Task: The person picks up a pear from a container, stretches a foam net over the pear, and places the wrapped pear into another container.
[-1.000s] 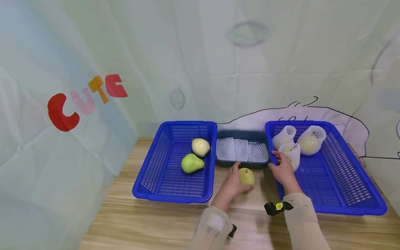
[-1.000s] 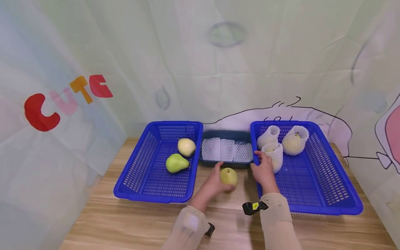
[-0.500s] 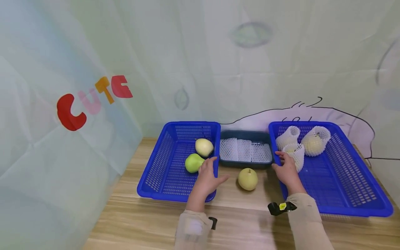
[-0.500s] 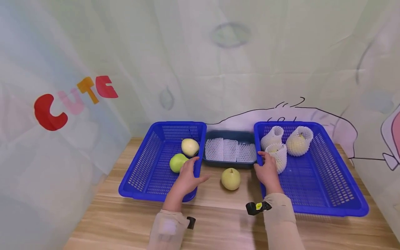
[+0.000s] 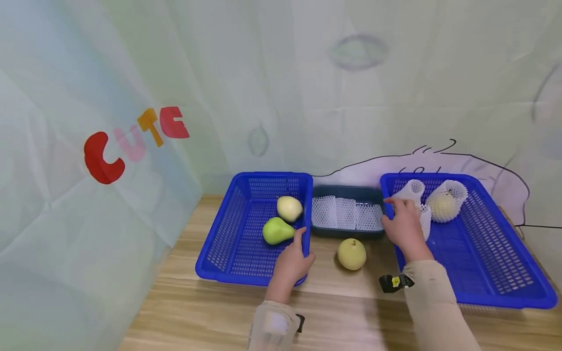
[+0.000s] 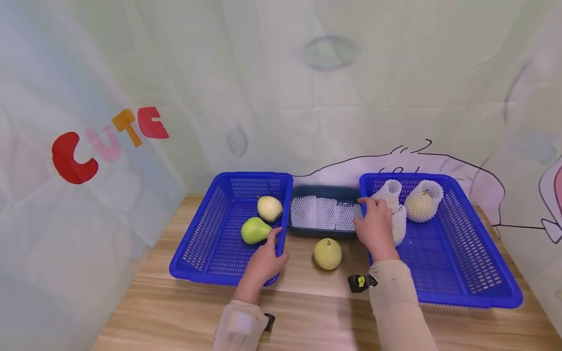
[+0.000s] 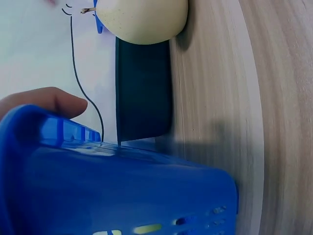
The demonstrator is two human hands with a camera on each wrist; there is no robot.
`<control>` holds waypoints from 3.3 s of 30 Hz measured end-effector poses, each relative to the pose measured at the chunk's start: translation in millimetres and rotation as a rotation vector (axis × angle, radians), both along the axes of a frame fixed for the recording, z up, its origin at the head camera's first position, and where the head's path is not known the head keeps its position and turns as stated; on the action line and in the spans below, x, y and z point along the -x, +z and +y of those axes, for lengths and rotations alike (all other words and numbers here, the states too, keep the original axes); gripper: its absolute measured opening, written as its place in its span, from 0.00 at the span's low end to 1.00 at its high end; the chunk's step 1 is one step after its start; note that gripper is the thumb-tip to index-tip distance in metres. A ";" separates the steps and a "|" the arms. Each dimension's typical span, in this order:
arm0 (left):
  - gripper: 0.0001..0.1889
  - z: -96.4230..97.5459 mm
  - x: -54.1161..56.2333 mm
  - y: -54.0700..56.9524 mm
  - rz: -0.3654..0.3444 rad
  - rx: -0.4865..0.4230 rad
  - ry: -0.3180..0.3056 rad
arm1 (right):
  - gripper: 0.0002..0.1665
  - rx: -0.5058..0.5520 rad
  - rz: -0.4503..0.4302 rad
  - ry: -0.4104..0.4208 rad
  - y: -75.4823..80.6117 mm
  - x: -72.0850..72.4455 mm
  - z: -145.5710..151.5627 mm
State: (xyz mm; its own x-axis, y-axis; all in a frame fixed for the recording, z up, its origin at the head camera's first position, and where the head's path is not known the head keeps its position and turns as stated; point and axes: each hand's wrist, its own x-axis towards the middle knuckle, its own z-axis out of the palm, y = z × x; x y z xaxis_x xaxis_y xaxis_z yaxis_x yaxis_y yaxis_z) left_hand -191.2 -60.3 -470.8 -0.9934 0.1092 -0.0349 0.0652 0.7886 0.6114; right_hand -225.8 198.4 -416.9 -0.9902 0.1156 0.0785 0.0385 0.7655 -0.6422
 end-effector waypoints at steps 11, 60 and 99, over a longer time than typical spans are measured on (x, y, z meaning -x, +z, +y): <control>0.35 -0.1 -2.2 -2.9 -0.027 -0.021 0.021 | 0.08 -0.822 -0.150 0.522 -9.0 68.9 -16.2; 0.37 7.4 -0.2 0.3 -0.031 -0.058 0.038 | 0.11 -0.739 -0.195 0.442 45.5 95.2 1.1; 0.27 40.8 -3.9 65.9 0.031 -0.848 -0.221 | 0.06 0.414 0.081 0.613 14.0 -20.5 -22.8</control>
